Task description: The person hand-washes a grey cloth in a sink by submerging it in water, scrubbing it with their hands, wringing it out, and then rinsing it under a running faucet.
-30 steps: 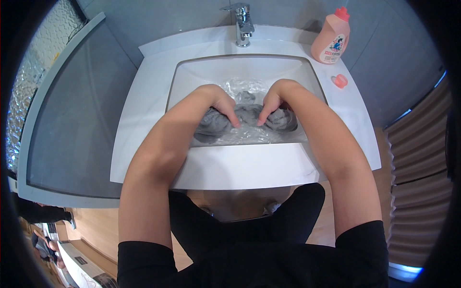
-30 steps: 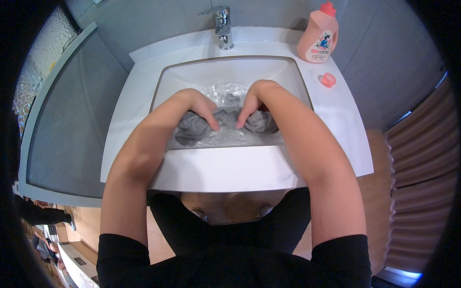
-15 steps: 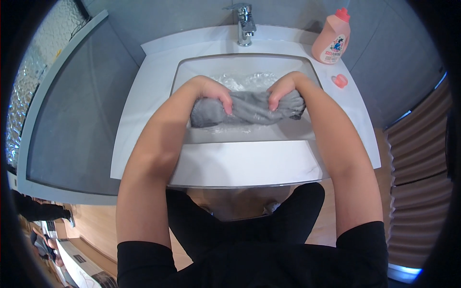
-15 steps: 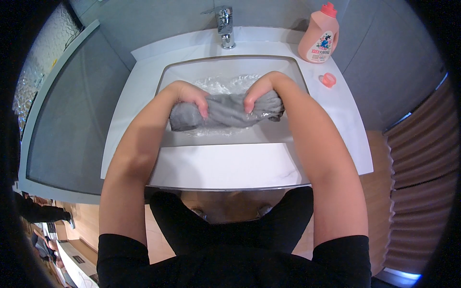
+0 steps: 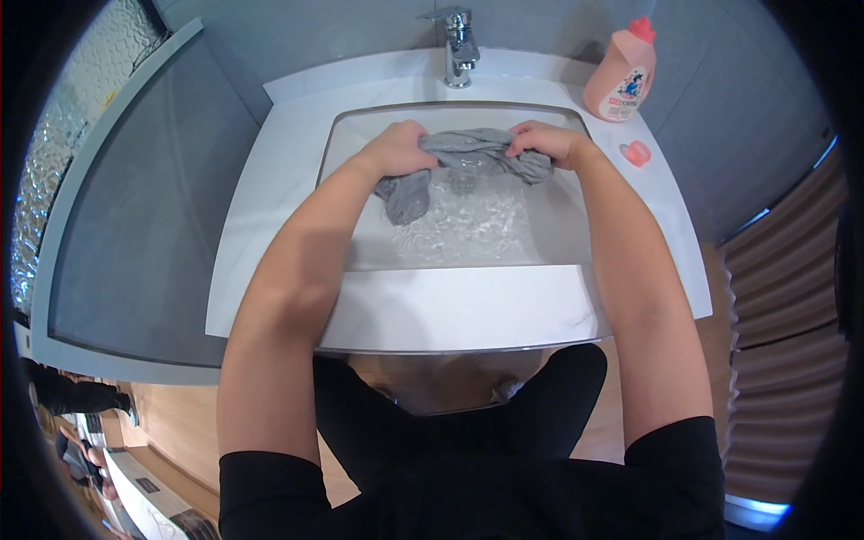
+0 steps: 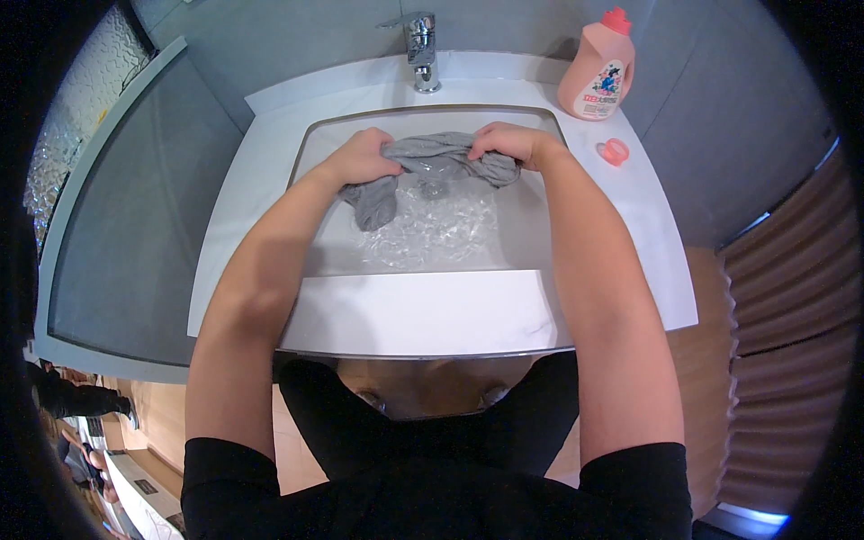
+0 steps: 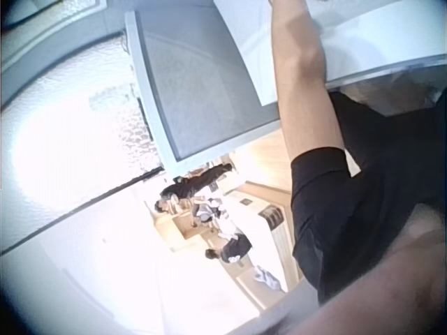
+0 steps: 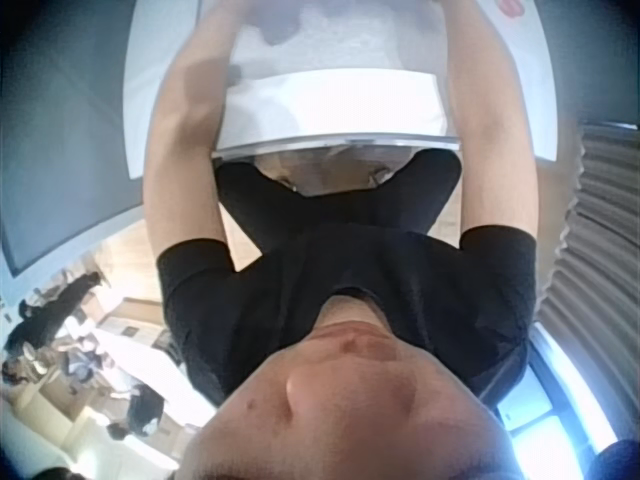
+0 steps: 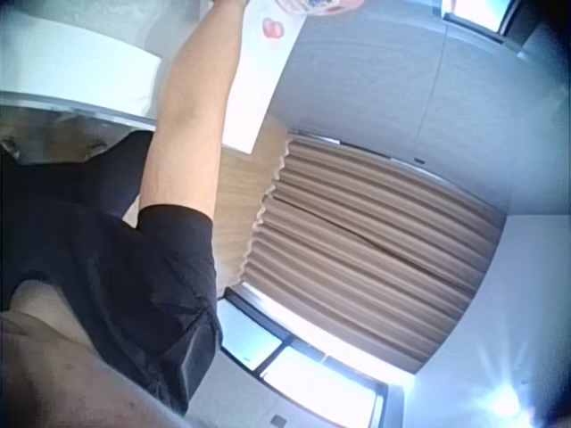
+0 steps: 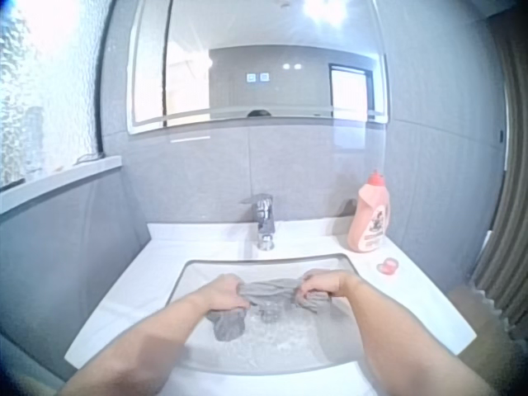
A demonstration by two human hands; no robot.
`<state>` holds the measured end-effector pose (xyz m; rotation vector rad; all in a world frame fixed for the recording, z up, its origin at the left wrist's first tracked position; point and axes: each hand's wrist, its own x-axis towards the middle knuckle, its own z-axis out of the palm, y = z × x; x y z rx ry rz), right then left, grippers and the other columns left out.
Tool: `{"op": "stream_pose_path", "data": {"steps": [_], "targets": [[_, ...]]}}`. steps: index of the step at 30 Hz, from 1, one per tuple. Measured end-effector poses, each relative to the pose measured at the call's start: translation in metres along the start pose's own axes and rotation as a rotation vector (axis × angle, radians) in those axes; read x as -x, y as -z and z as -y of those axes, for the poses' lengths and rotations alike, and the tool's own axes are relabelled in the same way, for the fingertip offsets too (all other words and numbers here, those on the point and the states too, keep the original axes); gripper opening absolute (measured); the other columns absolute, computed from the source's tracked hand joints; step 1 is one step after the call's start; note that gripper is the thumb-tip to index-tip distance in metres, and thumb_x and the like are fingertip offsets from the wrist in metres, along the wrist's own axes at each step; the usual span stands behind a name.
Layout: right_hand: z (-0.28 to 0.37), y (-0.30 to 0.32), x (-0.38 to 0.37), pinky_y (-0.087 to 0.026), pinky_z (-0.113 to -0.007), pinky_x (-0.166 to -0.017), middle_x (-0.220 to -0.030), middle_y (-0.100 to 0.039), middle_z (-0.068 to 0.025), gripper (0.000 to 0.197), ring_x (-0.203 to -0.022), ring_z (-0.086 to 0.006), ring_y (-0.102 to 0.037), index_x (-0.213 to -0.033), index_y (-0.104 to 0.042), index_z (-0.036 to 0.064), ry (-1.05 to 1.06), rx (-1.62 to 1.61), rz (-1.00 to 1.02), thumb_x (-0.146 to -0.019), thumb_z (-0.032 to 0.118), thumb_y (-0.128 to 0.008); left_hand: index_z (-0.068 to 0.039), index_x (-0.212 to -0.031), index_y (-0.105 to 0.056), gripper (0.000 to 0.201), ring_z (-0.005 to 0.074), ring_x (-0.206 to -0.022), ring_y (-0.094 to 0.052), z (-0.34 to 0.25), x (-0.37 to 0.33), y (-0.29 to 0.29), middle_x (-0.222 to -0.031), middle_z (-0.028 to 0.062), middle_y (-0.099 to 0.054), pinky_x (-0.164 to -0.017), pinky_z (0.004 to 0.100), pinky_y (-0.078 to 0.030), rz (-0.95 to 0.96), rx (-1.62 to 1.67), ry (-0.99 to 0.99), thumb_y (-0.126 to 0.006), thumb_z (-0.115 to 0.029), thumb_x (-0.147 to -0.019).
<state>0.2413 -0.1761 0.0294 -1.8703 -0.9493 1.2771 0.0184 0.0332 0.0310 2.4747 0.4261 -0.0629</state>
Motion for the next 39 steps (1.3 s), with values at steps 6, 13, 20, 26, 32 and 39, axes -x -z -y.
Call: {"op": "stream_pose_path", "data": {"steps": [6, 13, 20, 26, 32, 39], "targets": [[-0.008, -0.015, -0.026, -0.052, -0.039, -0.087, -0.103, -0.070, -0.0114, 0.044, -0.103, -0.0268, -0.067, -0.115, -0.066, -0.0009, 0.287, 0.384, -0.383, -0.074, 0.015, -0.073, -0.006, -0.103, -0.066, 0.032, 0.0347, -0.101, -0.067, 0.003, 0.003, -0.007, -0.103, 0.0153, -0.069, -0.084, 0.0467, -0.052, -0.421, -0.715, -0.190, -0.078, -0.016, -0.075], [-0.013, -0.032, -0.026, -0.052, -0.045, -0.093, -0.116, -0.065, -0.0175, 0.040, -0.110, -0.0373, -0.063, -0.119, -0.065, 0.0087, 0.466, 0.966, -0.555, -0.080, 0.006, -0.069, -0.013, -0.105, -0.066, 0.027, 0.0250, -0.111, -0.061, 0.008, -0.008, -0.024, -0.109, 0.0072, -0.065, -0.090, 0.0462, -0.045, -0.616, -1.032, -0.332, -0.070, -0.009, -0.079], [-0.002, -0.053, -0.020, -0.047, -0.058, -0.099, -0.131, -0.059, -0.0121, 0.056, -0.125, -0.0336, -0.055, -0.134, -0.058, 0.0199, 0.275, 1.102, -0.448, -0.080, 0.024, -0.074, -0.013, -0.123, -0.062, 0.050, 0.0307, -0.125, -0.053, 0.001, 0.000, -0.030, -0.125, 0.0116, -0.058, -0.103, 0.0544, -0.042, -0.218, -0.808, -0.208, -0.080, -0.025, -0.077], [0.003, -0.071, -0.015, -0.040, -0.064, -0.105, -0.137, -0.054, -0.0122, 0.080, -0.132, -0.0361, -0.048, -0.142, -0.052, 0.0267, 0.300, 1.132, -0.300, -0.070, 0.049, -0.080, -0.015, -0.136, -0.057, 0.067, 0.0308, -0.129, -0.050, 0.005, 0.004, -0.034, -0.133, 0.0122, -0.056, -0.107, 0.0562, -0.038, -0.248, -0.694, -0.350, -0.081, -0.036, -0.076], [0.009, -0.078, -0.015, -0.037, -0.062, -0.107, -0.139, -0.054, -0.0133, 0.088, -0.134, -0.0359, -0.047, -0.147, -0.048, 0.0253, 0.240, 1.128, -0.247, -0.070, 0.052, -0.081, -0.015, -0.134, -0.057, 0.065, 0.0308, -0.124, -0.054, 0.001, -0.002, -0.036, -0.127, 0.0112, -0.060, -0.105, 0.0502, -0.042, -0.194, -0.669, -0.386, -0.078, -0.037, -0.077], [0.000, -0.066, -0.024, -0.042, -0.054, -0.106, -0.136, -0.059, -0.0134, 0.091, -0.131, -0.0345, -0.053, -0.148, -0.047, 0.0200, 0.220, 1.156, -0.215, -0.070, 0.051, -0.082, -0.013, -0.133, -0.059, 0.067, 0.0324, -0.127, -0.056, 0.000, -0.004, -0.041, -0.130, 0.0136, -0.062, -0.104, 0.0491, -0.044, -0.025, -0.679, -0.261, -0.079, -0.039, -0.075]]}}
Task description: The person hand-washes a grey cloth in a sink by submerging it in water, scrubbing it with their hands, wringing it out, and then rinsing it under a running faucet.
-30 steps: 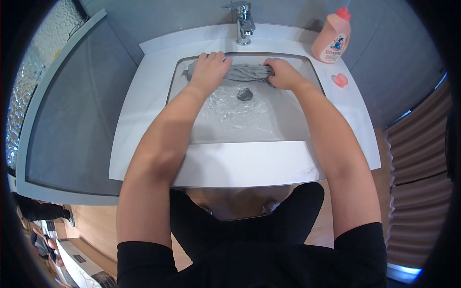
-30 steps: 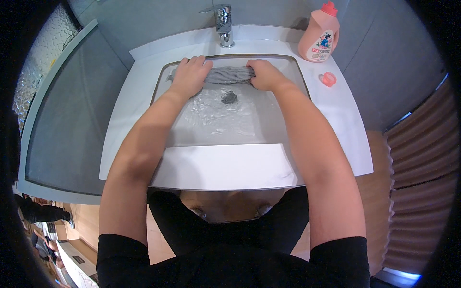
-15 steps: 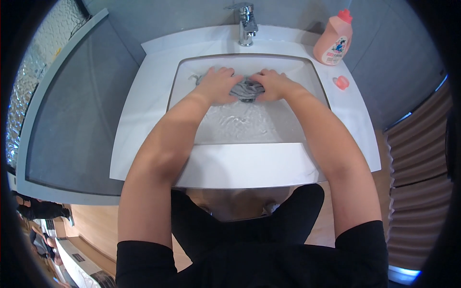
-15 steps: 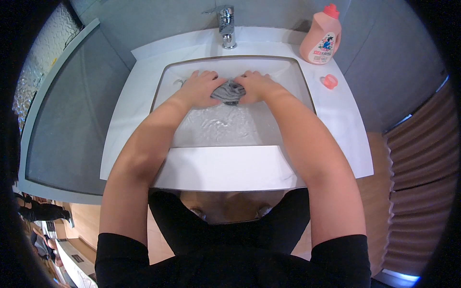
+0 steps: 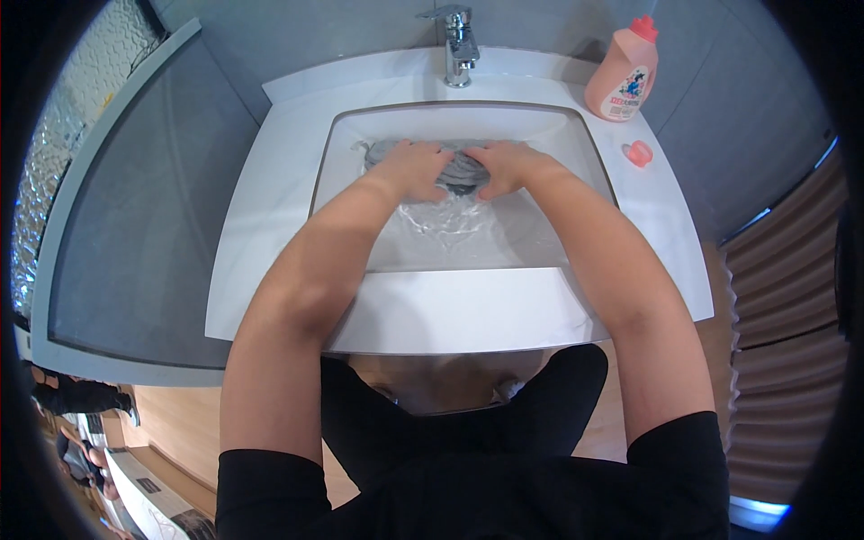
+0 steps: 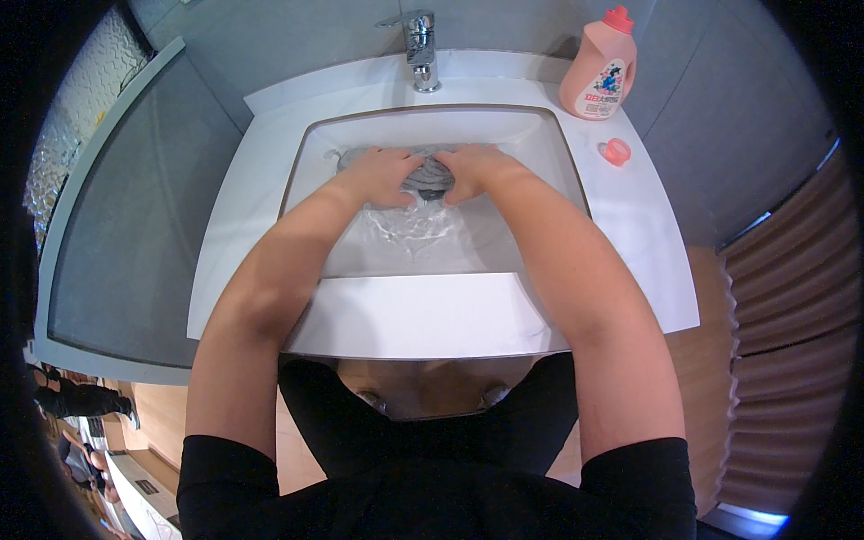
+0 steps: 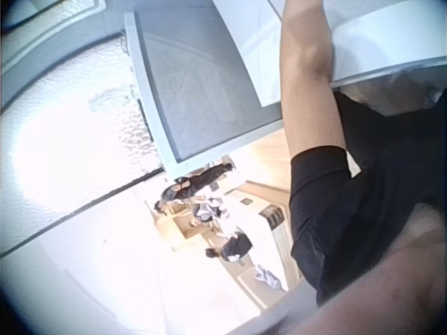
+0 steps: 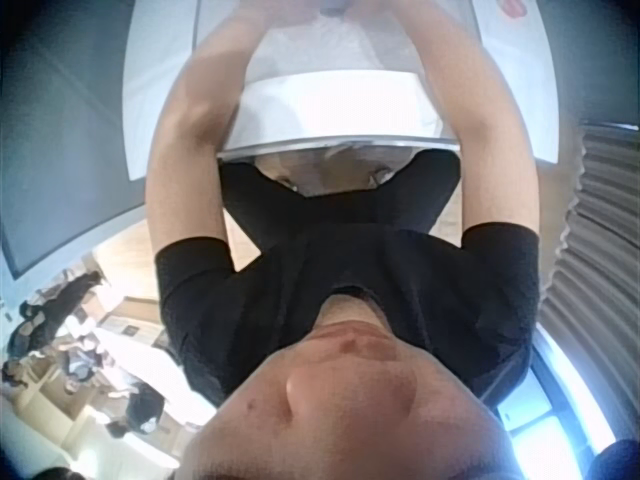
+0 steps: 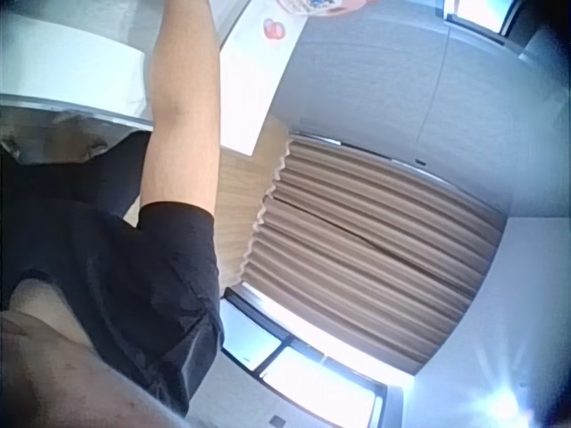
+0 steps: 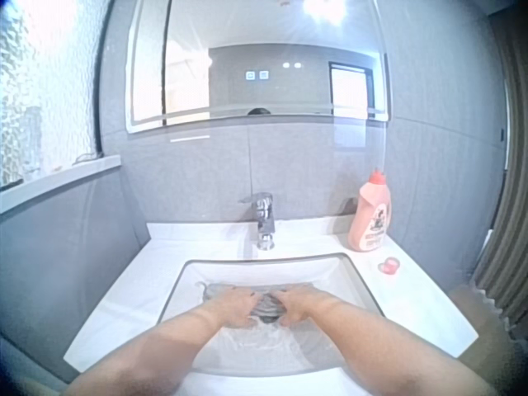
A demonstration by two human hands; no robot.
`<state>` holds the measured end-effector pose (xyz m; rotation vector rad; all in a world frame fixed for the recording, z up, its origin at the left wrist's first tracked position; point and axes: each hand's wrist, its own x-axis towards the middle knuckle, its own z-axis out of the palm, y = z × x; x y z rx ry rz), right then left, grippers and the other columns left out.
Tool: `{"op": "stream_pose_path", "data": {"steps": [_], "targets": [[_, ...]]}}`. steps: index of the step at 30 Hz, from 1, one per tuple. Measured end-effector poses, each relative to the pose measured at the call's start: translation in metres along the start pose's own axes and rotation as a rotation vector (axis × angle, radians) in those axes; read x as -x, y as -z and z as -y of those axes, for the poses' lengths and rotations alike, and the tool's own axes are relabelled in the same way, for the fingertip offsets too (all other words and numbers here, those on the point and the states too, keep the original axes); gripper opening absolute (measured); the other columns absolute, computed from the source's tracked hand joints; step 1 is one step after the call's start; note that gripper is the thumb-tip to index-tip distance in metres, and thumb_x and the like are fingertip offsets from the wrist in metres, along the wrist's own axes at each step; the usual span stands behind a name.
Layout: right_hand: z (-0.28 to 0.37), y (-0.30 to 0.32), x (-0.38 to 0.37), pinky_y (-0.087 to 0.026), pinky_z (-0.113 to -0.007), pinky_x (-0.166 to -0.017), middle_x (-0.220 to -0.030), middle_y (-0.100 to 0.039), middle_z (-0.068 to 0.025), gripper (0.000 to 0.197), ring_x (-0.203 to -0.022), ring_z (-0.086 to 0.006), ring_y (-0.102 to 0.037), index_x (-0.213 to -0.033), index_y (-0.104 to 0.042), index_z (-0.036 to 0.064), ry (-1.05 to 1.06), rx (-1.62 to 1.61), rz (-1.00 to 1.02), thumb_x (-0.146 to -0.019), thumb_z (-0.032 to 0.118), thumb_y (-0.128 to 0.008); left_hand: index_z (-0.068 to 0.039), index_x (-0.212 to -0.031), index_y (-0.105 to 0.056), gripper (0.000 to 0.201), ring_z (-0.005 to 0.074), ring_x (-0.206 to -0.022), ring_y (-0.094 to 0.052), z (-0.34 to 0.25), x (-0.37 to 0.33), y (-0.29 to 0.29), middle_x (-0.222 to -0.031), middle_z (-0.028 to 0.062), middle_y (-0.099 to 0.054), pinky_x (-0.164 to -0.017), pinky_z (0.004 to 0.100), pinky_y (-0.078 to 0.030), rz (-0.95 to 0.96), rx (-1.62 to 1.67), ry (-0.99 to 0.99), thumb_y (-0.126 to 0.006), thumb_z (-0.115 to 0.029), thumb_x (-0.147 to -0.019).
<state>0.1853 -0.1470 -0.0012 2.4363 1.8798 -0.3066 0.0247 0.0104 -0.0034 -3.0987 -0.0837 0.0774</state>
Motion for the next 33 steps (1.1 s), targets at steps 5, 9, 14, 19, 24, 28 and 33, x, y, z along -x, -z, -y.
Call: {"op": "stream_pose_path", "data": {"steps": [5, 9, 14, 19, 24, 28, 33], "targets": [[0.011, 0.013, 0.002, -0.050, -0.045, -0.098, -0.127, -0.068, -0.0120, 0.087, -0.118, -0.0326, -0.063, -0.142, -0.052, 0.0171, 0.007, -0.036, 0.113, -0.068, 0.048, -0.085, -0.013, -0.133, -0.058, 0.069, 0.0324, -0.118, -0.061, -0.005, -0.004, 0.003, -0.120, 0.0131, -0.066, -0.098, 0.0480, -0.048, 0.061, -0.018, 0.002, -0.081, -0.037, -0.073], [0.011, 0.010, 0.000, -0.049, -0.046, -0.099, -0.126, -0.068, -0.0125, 0.083, -0.117, -0.0320, -0.064, -0.139, -0.054, 0.0168, -0.022, -0.093, 0.186, -0.067, 0.045, -0.086, -0.013, -0.133, -0.058, 0.072, 0.0331, -0.116, -0.063, -0.015, -0.011, 0.014, -0.118, 0.0144, -0.068, -0.096, 0.0439, -0.051, 0.232, -0.010, -0.009, -0.084, -0.033, -0.069], [0.012, 0.007, -0.008, -0.048, -0.045, -0.102, -0.136, -0.063, -0.0109, 0.092, -0.121, -0.0310, -0.061, -0.147, -0.049, 0.0188, 0.060, -0.333, 0.470, -0.067, 0.043, -0.088, -0.012, -0.134, -0.059, 0.077, 0.0329, -0.117, -0.064, -0.016, -0.013, 0.013, -0.126, 0.0160, -0.068, -0.097, 0.0394, -0.051, 0.416, 0.210, -0.040, -0.087, -0.033, -0.065], [0.025, 0.013, -0.009, -0.046, -0.044, -0.104, -0.142, -0.058, -0.0102, 0.097, -0.125, -0.0308, -0.057, -0.150, -0.048, 0.0192, -0.001, -0.361, 0.719, -0.067, 0.047, -0.089, -0.006, -0.133, -0.062, 0.077, 0.0300, -0.115, -0.065, -0.022, -0.019, 0.014, -0.126, 0.0146, -0.068, -0.097, 0.0380, -0.050, 0.674, 0.267, -0.020, -0.087, -0.037, -0.066], [0.038, 0.026, 0.002, -0.044, -0.043, -0.107, -0.145, -0.057, -0.0103, 0.098, -0.128, -0.0300, -0.056, -0.150, -0.048, 0.0147, -0.144, -0.356, 0.895, -0.070, 0.052, -0.088, 0.001, -0.134, -0.061, 0.080, 0.0292, -0.116, -0.065, -0.034, -0.013, 0.028, -0.127, 0.0172, -0.067, -0.098, 0.0381, -0.049, 0.803, 0.275, 0.090, -0.086, -0.040, -0.070], [0.046, 0.042, 0.014, -0.048, -0.041, -0.103, -0.137, -0.061, -0.0135, 0.091, -0.120, -0.0282, -0.061, -0.143, -0.053, 0.0035, -0.152, -0.428, 1.066, -0.073, 0.050, -0.088, 0.004, -0.136, -0.058, 0.084, 0.0293, -0.117, -0.064, -0.044, -0.008, 0.037, -0.127, 0.0183, -0.067, -0.098, 0.0385, -0.049, 0.954, 0.411, 0.094, -0.086, -0.039, -0.069], [0.043, 0.042, 0.017, -0.050, -0.041, -0.101, -0.133, -0.064, -0.0131, 0.083, -0.116, -0.0272, -0.064, -0.140, -0.055, 0.0012, -0.054, -0.535, 1.098, -0.078, 0.048, -0.085, 0.002, -0.134, -0.059, 0.072, 0.0276, -0.111, -0.067, -0.031, -0.003, 0.029, -0.126, 0.0176, -0.067, -0.094, 0.0397, -0.053, 1.193, 0.840, 0.095, -0.082, -0.033, -0.076]]}}
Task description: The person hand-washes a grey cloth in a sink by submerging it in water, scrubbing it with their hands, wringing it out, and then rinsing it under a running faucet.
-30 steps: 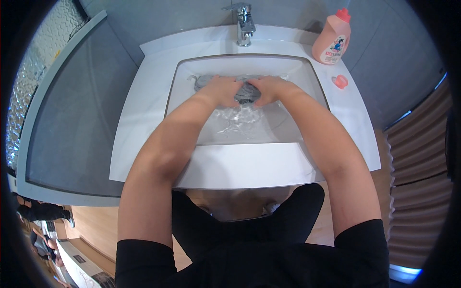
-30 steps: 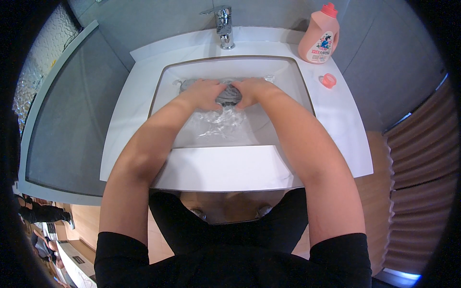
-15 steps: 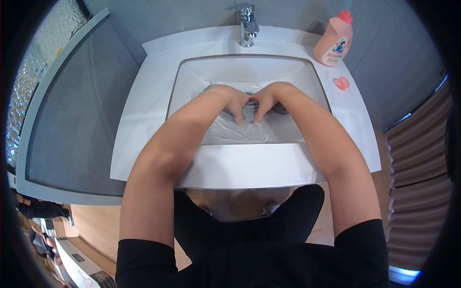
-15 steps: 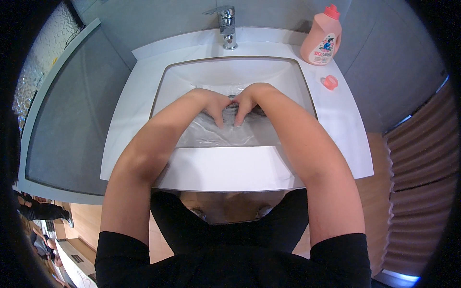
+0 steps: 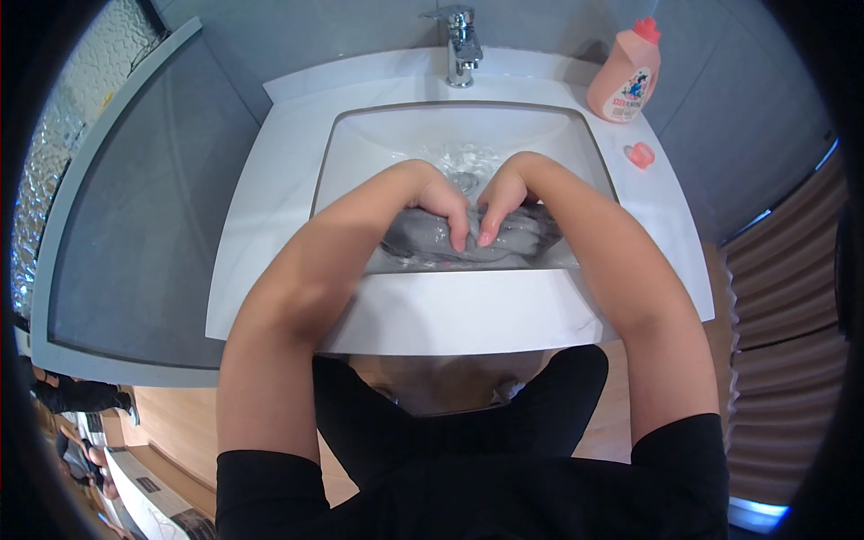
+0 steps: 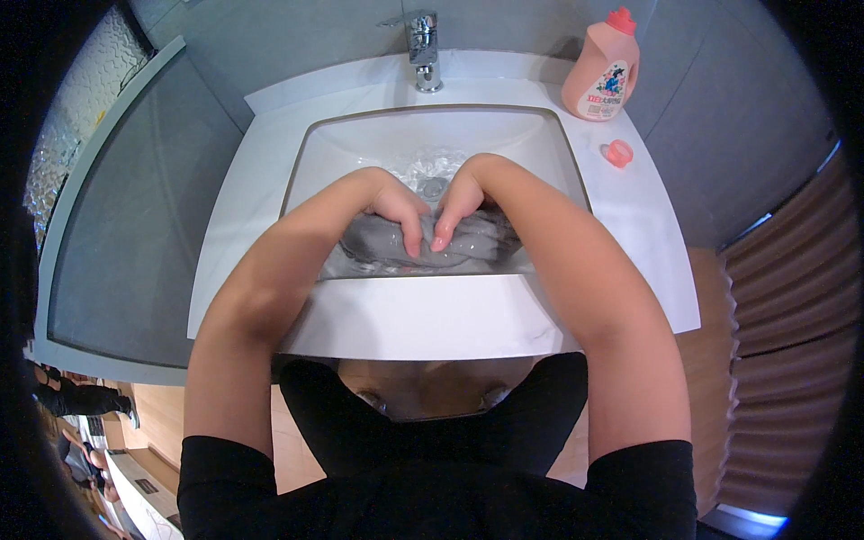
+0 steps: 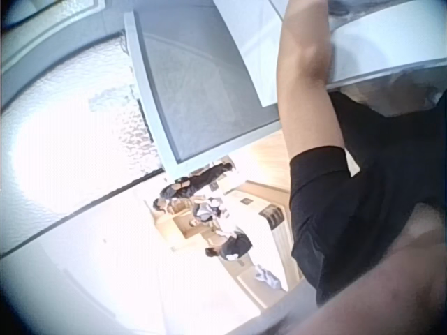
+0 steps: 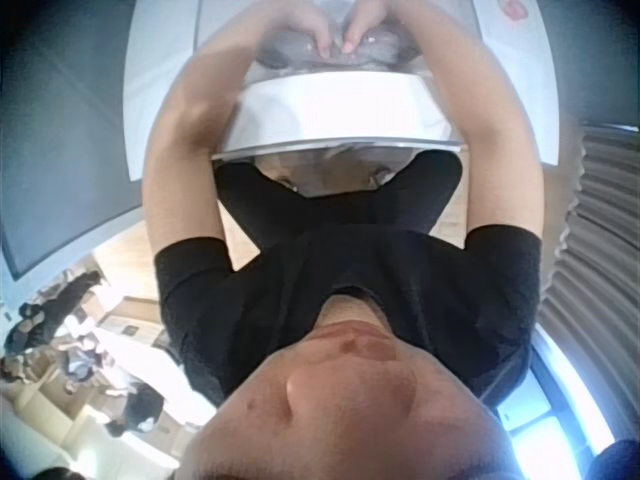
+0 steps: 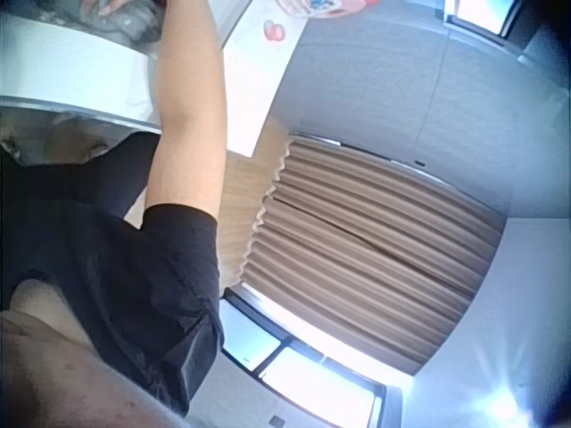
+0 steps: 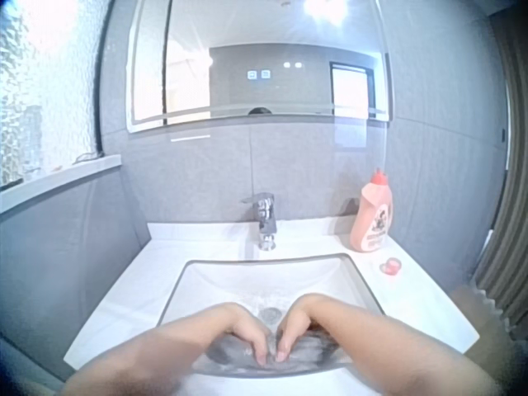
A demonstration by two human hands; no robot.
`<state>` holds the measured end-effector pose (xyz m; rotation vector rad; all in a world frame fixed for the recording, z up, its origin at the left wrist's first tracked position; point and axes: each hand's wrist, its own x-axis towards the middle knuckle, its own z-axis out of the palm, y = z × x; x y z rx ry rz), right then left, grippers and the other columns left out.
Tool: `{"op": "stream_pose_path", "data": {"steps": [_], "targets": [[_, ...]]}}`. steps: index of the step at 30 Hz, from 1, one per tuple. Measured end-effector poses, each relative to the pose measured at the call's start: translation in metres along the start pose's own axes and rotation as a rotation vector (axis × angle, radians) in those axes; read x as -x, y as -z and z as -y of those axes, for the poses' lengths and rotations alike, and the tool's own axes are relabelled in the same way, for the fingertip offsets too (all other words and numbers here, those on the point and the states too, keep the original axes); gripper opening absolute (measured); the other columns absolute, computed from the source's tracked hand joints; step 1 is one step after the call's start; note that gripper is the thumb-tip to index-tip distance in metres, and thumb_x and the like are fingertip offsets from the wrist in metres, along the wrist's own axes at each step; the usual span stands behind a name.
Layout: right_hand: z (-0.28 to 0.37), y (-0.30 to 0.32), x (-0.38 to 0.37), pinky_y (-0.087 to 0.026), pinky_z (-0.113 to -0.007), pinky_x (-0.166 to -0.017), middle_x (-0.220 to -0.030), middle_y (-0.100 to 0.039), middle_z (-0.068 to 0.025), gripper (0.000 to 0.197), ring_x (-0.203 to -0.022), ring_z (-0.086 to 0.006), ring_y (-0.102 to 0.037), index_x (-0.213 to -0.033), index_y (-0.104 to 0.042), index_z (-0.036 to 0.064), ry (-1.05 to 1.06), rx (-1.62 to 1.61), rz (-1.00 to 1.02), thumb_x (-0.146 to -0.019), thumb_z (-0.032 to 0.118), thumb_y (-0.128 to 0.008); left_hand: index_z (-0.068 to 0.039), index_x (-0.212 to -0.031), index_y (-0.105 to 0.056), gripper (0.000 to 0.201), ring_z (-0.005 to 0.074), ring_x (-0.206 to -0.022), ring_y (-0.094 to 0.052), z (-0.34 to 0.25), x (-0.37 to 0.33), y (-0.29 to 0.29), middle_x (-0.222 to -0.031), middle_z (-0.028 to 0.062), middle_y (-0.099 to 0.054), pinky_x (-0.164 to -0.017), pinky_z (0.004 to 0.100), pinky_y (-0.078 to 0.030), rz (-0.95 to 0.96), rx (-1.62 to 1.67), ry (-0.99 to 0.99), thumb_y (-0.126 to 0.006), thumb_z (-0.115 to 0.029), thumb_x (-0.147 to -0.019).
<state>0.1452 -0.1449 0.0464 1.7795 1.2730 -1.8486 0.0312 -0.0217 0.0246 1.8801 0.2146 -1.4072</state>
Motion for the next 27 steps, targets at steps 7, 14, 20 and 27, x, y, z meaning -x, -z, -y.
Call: {"op": "stream_pose_path", "data": {"steps": [7, 14, 20, 27], "targets": [[-0.061, 0.027, 0.000, -0.057, -0.040, -0.075, -0.108, -0.068, -0.0142, 0.078, -0.086, -0.0239, -0.067, -0.131, -0.054, -0.0015, 0.424, -0.566, -0.158, -0.081, 0.053, -0.077, -0.002, -0.126, -0.060, 0.058, 0.0312, -0.087, -0.069, 0.026, 0.031, 0.013, -0.111, 0.0181, -0.067, -0.070, 0.0432, -0.059, -0.264, 0.546, -0.372, -0.076, -0.020, -0.073], [-0.062, 0.033, 0.001, -0.059, -0.041, -0.079, -0.117, -0.063, -0.0158, 0.086, -0.093, -0.0234, -0.066, -0.142, -0.045, -0.0011, 0.573, -0.510, -0.218, -0.078, 0.043, -0.084, 0.000, -0.129, -0.060, 0.059, 0.0246, -0.088, -0.068, 0.036, 0.033, 0.018, -0.107, 0.0150, -0.068, -0.071, 0.0399, -0.059, -0.474, 0.556, -0.385, -0.077, -0.021, -0.076], [-0.052, 0.026, 0.006, -0.056, -0.036, -0.086, -0.123, -0.063, -0.0112, 0.081, -0.099, -0.0198, -0.064, -0.143, -0.047, 0.0021, 0.430, -0.391, -0.356, -0.078, 0.031, -0.086, 0.001, -0.118, -0.069, 0.048, 0.0202, -0.092, -0.069, 0.036, 0.022, 0.023, -0.108, 0.0125, -0.072, -0.082, 0.0325, -0.056, -0.619, 0.300, -0.376, -0.079, -0.026, -0.079], [-0.057, 0.031, -0.015, -0.055, -0.037, -0.086, -0.105, -0.070, -0.0099, 0.059, -0.092, -0.0215, -0.067, -0.127, -0.064, 0.0043, 0.415, -0.363, -0.604, -0.076, 0.027, -0.082, 0.000, -0.110, -0.071, 0.042, 0.0341, -0.099, -0.070, 0.021, 0.009, 0.011, -0.105, 0.0227, -0.072, -0.086, 0.0416, -0.056, -1.222, -0.349, -0.184, -0.076, -0.030, -0.082]]}}
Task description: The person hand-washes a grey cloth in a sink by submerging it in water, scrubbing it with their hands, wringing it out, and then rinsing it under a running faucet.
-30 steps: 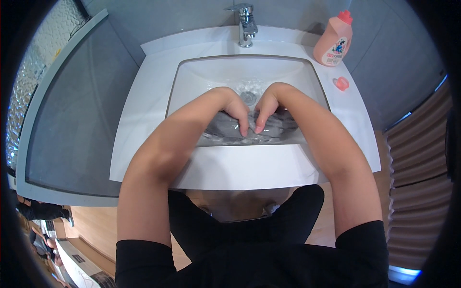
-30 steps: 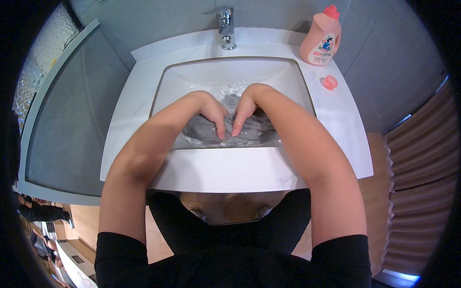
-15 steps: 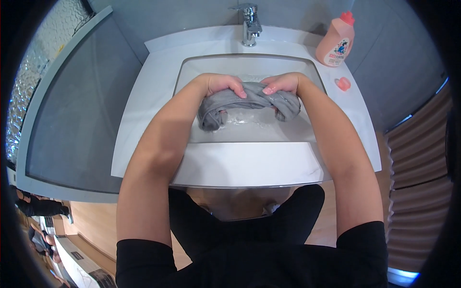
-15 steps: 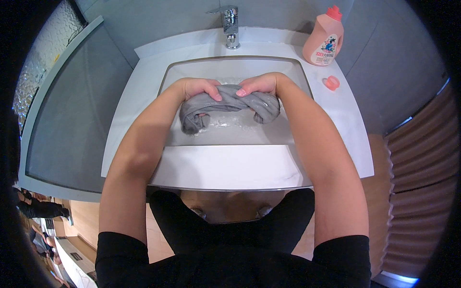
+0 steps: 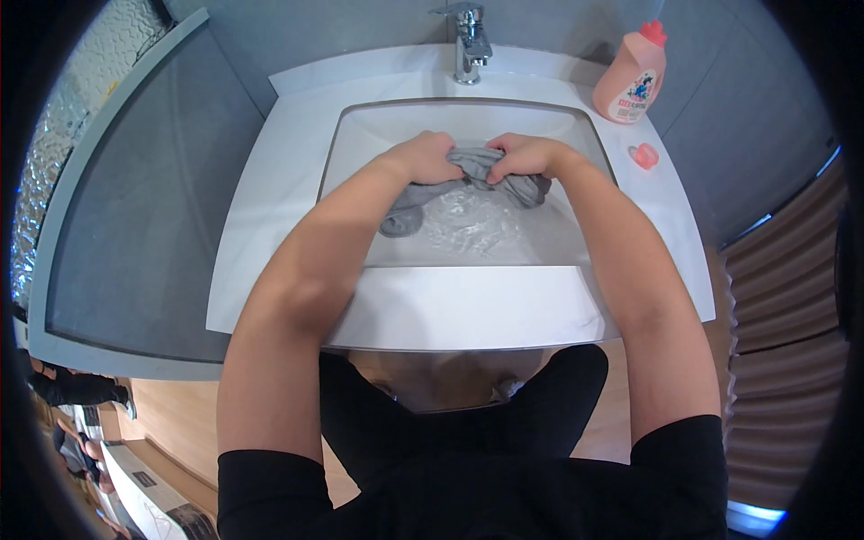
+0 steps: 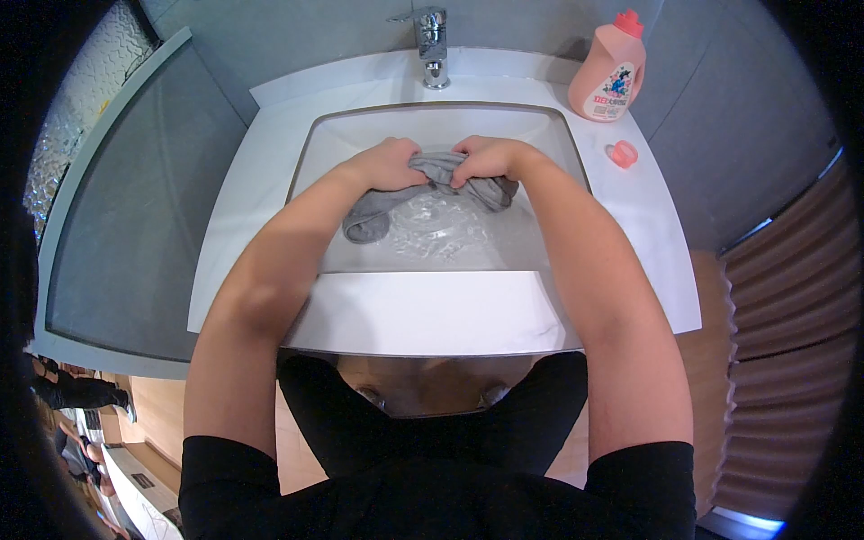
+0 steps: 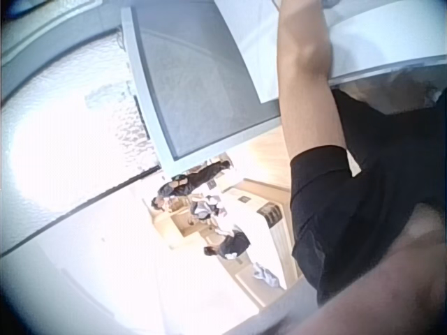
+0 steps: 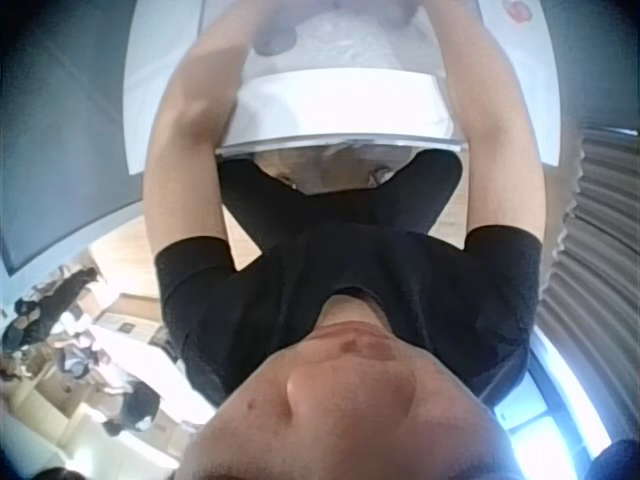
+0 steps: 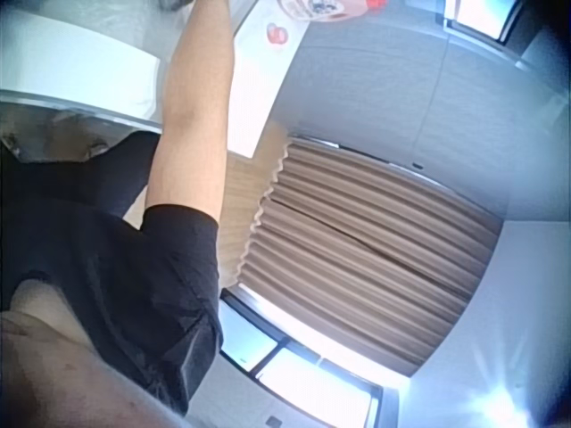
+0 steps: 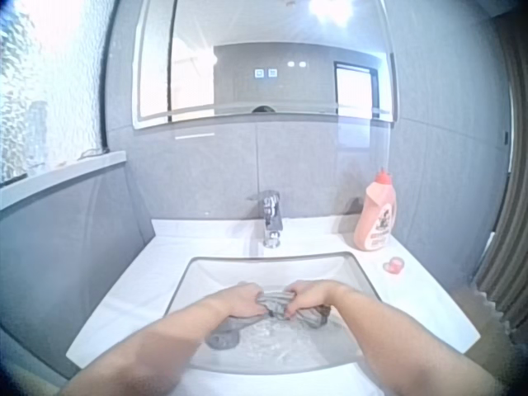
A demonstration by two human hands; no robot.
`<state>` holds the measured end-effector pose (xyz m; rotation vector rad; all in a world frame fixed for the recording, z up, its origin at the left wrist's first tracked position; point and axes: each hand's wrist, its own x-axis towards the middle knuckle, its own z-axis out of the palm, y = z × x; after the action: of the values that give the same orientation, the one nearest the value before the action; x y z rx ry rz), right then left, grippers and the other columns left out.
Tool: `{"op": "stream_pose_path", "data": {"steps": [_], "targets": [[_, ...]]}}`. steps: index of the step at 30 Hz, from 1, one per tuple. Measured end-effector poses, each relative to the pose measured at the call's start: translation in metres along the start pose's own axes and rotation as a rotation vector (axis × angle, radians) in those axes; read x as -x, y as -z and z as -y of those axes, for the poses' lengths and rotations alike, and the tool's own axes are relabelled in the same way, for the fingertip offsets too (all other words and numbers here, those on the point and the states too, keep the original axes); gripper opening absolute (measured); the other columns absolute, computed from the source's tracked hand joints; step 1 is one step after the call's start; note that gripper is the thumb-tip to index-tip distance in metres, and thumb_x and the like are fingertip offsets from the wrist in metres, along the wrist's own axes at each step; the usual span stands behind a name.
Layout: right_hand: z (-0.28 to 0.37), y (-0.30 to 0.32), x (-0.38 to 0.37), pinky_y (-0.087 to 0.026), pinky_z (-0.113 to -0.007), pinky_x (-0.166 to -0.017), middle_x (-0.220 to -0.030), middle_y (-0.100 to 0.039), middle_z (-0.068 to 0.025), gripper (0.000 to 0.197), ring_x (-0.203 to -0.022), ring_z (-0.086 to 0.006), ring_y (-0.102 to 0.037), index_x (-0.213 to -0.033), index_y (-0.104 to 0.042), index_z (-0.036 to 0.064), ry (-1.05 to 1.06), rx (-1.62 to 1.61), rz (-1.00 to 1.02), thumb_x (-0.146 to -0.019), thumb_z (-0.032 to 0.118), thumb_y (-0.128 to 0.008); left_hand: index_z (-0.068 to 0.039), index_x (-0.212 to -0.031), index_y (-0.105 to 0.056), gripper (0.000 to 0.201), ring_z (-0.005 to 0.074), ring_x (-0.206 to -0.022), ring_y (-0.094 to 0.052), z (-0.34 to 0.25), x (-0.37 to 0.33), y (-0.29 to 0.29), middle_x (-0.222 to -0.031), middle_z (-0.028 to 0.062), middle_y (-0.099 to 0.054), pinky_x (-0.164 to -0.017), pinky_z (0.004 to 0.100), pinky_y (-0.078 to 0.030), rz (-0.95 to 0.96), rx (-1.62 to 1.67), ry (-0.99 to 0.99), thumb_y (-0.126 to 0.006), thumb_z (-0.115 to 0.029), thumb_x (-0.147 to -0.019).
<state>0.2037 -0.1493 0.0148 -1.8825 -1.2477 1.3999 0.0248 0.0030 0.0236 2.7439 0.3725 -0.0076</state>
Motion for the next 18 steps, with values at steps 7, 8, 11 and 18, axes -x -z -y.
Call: {"op": "stream_pose_path", "data": {"steps": [7, 8, 11, 18], "targets": [[0.023, -0.023, -0.001, -0.055, -0.043, -0.086, -0.105, -0.072, -0.0164, 0.040, -0.099, -0.0354, -0.069, -0.112, -0.065, 0.0036, 0.161, 0.691, -0.634, -0.074, 0.015, -0.072, -0.003, -0.101, -0.063, 0.031, 0.0342, -0.103, -0.068, 0.005, -0.006, -0.004, -0.102, 0.0165, -0.068, -0.079, 0.0477, -0.058, -0.282, -0.429, -0.050, -0.077, -0.023, -0.081], [0.027, -0.025, 0.001, -0.054, -0.046, -0.085, -0.107, -0.071, -0.0154, 0.035, -0.102, -0.0367, -0.067, -0.109, -0.065, 0.0048, 0.123, 0.767, -0.747, -0.075, 0.014, -0.071, -0.005, -0.101, -0.063, 0.028, 0.0318, -0.100, -0.068, 0.006, -0.009, -0.003, -0.102, 0.0135, -0.066, -0.075, 0.0458, -0.058, -0.450, -0.528, -0.114, -0.075, -0.018, -0.079], [0.027, -0.030, -0.002, -0.051, -0.048, -0.085, -0.107, -0.070, -0.0095, 0.031, -0.105, -0.0337, -0.065, -0.109, -0.063, 0.0094, 0.216, 0.958, -1.017, -0.078, 0.011, -0.069, -0.009, -0.098, -0.064, 0.021, 0.0265, -0.095, -0.067, 0.009, -0.012, 0.005, -0.099, 0.0080, -0.064, -0.069, 0.0403, -0.059, -0.658, -0.697, -0.251, -0.069, -0.011, -0.079], [0.027, -0.030, -0.002, -0.046, -0.050, -0.088, -0.105, -0.067, -0.0070, 0.033, -0.107, -0.0292, -0.062, -0.111, -0.063, 0.0133, 0.338, 1.192, -1.203, -0.080, 0.007, -0.067, -0.010, -0.099, -0.062, 0.030, 0.0266, -0.096, -0.065, 0.009, -0.013, 0.014, -0.097, 0.0073, -0.061, -0.077, 0.0429, -0.055, -0.700, -0.748, -0.358, -0.076, -0.015, -0.072]]}}
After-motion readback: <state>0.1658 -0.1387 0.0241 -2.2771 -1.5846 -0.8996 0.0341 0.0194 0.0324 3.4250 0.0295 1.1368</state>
